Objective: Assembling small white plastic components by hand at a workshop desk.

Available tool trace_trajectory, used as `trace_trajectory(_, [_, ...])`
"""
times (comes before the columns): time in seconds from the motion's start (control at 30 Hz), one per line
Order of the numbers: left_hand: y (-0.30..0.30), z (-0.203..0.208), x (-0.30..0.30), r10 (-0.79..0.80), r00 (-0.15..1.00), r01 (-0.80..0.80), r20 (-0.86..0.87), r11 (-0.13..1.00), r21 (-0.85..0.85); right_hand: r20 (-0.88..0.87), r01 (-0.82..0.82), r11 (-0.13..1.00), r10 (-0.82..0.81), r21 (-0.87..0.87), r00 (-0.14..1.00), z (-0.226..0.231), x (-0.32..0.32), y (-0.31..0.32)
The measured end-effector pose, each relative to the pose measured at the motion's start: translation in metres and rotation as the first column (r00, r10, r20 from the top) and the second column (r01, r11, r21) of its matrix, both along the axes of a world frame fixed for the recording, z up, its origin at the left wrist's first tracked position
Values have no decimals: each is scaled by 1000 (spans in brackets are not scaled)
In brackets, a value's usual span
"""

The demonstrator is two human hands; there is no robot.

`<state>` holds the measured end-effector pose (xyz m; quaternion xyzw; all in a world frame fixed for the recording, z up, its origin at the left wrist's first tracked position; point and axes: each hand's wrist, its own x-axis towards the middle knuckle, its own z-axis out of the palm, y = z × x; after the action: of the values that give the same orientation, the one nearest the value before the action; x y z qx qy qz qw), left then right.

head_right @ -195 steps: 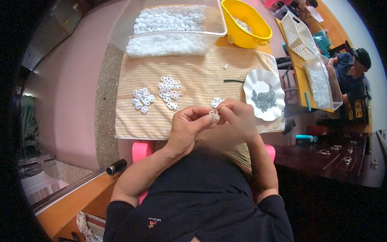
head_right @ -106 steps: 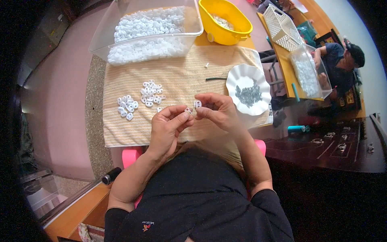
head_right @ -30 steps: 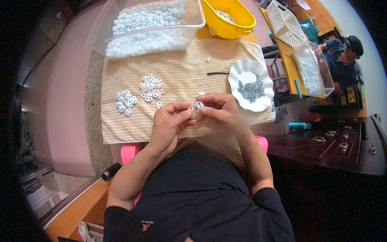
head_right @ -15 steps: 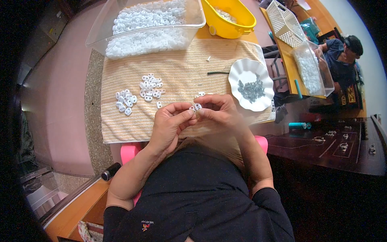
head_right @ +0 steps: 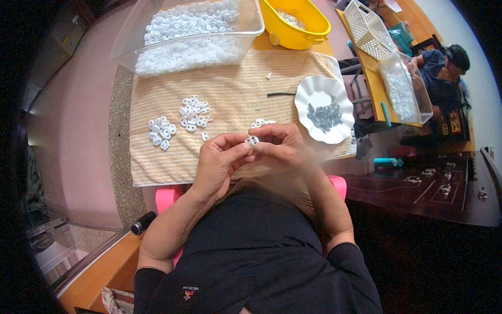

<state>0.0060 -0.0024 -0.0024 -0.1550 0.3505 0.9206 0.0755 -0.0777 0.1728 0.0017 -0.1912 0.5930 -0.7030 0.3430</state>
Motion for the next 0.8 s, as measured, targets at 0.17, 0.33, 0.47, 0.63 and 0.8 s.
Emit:
trace_trajectory(0.17, [-1, 2, -1, -10, 1000, 10, 28, 1000, 2, 48, 24, 1000, -25, 8, 999, 1, 2, -1])
trace_trajectory(0.33, [-1, 4, -1, -31, 998, 29, 46, 998, 47, 92, 19, 1000, -18, -15, 996, -2, 2, 2])
trace_trajectory(0.47, [-2, 5, -1, -45, 997, 41, 63, 997, 70, 112, 13, 999, -8, -43, 994, -5, 1, 2])
trace_trajectory(0.63, [-4, 7, -1, -61, 995, 54, 84, 995, 89, 134, 31, 999, -27, -29, 991, -2, 3, 1])
trace_trajectory(0.8, [-4, 7, -1, -68, 992, 57, 103, 993, 99, 165, 49, 998, -41, -40, 985, -4, 4, 1])
